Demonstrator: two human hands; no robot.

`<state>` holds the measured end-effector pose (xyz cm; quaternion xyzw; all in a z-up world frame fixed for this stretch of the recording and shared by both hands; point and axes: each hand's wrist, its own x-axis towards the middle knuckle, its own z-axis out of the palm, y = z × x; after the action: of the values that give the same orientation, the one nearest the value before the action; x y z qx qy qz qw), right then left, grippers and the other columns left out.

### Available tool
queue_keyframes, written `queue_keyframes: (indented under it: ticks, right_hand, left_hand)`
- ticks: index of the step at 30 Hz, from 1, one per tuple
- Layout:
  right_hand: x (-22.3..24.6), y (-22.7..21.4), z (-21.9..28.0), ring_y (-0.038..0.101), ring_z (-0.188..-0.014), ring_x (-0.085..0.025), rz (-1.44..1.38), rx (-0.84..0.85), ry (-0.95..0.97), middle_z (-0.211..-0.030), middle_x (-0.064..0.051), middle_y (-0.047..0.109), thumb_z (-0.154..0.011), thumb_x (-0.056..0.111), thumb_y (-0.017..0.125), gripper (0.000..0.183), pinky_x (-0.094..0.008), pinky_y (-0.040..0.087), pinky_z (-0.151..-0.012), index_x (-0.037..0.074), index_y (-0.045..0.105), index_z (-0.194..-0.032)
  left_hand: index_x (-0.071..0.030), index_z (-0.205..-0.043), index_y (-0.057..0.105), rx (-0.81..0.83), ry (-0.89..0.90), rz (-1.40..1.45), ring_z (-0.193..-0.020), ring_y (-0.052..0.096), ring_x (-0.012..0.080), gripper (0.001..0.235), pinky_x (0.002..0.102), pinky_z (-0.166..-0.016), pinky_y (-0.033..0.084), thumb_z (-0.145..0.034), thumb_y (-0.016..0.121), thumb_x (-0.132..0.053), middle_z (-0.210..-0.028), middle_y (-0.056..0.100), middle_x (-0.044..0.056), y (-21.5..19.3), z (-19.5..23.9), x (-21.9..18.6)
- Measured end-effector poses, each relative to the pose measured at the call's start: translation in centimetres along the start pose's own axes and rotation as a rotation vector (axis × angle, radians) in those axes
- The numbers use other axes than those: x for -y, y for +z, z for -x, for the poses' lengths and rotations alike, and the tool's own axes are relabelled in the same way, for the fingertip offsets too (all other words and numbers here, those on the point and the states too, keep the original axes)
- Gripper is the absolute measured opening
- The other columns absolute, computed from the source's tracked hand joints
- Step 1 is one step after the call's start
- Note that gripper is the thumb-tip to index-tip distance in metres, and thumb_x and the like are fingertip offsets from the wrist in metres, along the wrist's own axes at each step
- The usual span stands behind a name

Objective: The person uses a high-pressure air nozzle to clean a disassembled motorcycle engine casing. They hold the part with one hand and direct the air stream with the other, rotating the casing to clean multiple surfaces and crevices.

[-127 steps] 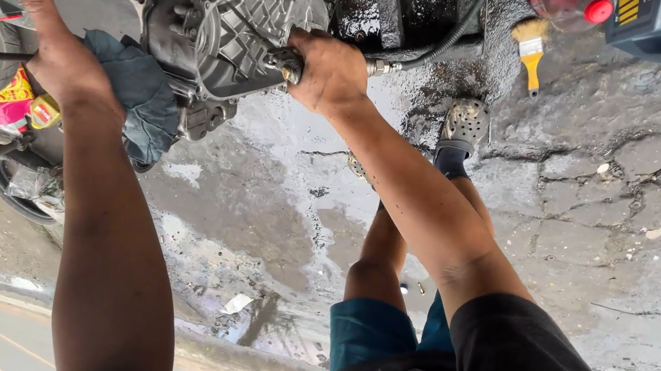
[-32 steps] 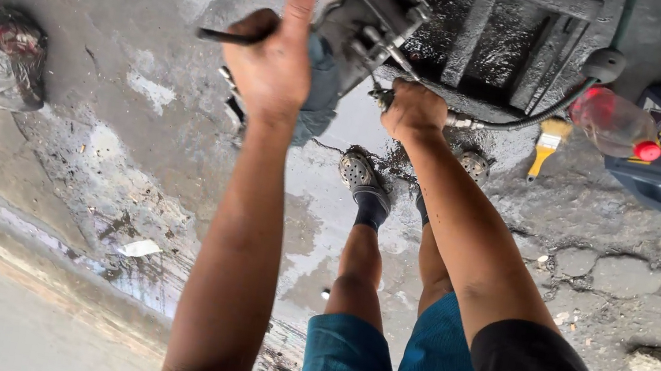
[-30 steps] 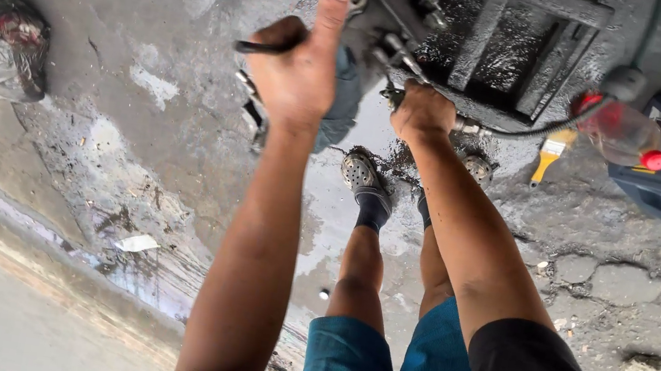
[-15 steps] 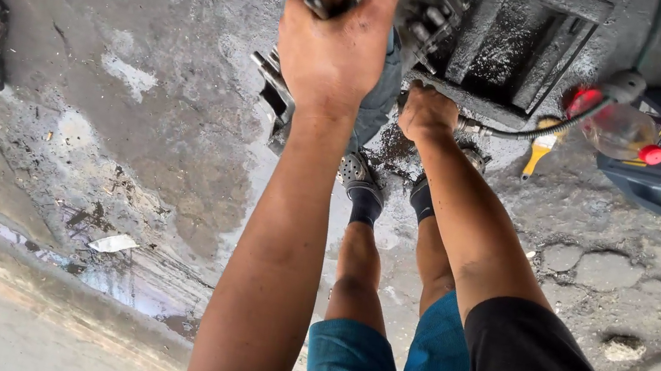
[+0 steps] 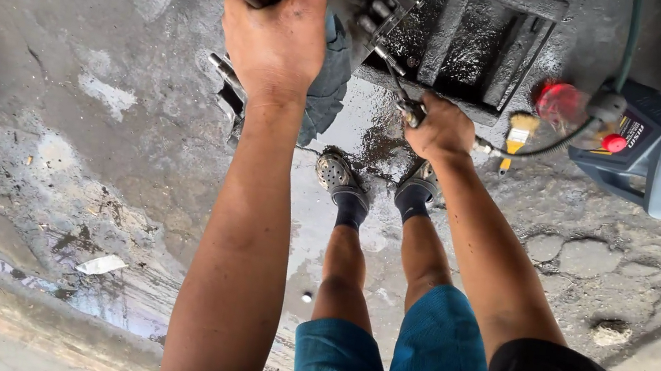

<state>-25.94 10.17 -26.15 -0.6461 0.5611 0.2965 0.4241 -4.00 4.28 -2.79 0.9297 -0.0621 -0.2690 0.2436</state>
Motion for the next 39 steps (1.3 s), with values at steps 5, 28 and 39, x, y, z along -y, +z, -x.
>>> queue_keyframes:
  ticks: [5,28,39]
  right_hand:
    - [-2.9,1.0,2.3,0.062,-0.075,-0.015,-0.14,-0.076,0.086,-0.094,0.006,0.071,-0.107,0.029,0.064,0.013,-0.03,0.05,-0.053,0.032,0.064,-0.12]
    - [-5.3,2.5,-2.2,0.069,-0.091,-0.012,-0.263,-0.033,0.019,-0.132,0.002,0.077,-0.105,0.019,0.074,0.033,-0.023,0.057,-0.062,0.027,0.072,-0.137]
    - [2.2,-4.1,-2.6,0.062,-0.071,-0.015,-0.068,-0.224,-0.137,-0.088,0.0,0.064,-0.105,0.011,0.063,0.021,-0.025,0.056,-0.052,0.018,0.059,-0.124]
  left_hand:
    - [-0.017,-0.08,0.063,-0.019,-0.004,0.022,-0.087,0.07,0.0152,0.084,0.034,-0.09,0.059,-0.044,0.058,-0.093,-0.088,0.065,-0.004,0.0,-0.1,-0.1]
    - [-0.021,-0.059,0.026,-0.059,0.225,0.132,-0.056,0.028,0.0125,0.078,0.035,-0.059,0.04,-0.071,0.069,-0.085,-0.053,0.029,-0.004,0.0,-0.8,0.7]
    - [-0.017,-0.084,0.062,-0.085,0.148,0.1,-0.08,0.07,0.0175,0.073,0.038,-0.08,0.061,-0.058,0.068,-0.085,-0.085,0.066,-0.002,1.1,-2.3,0.4]
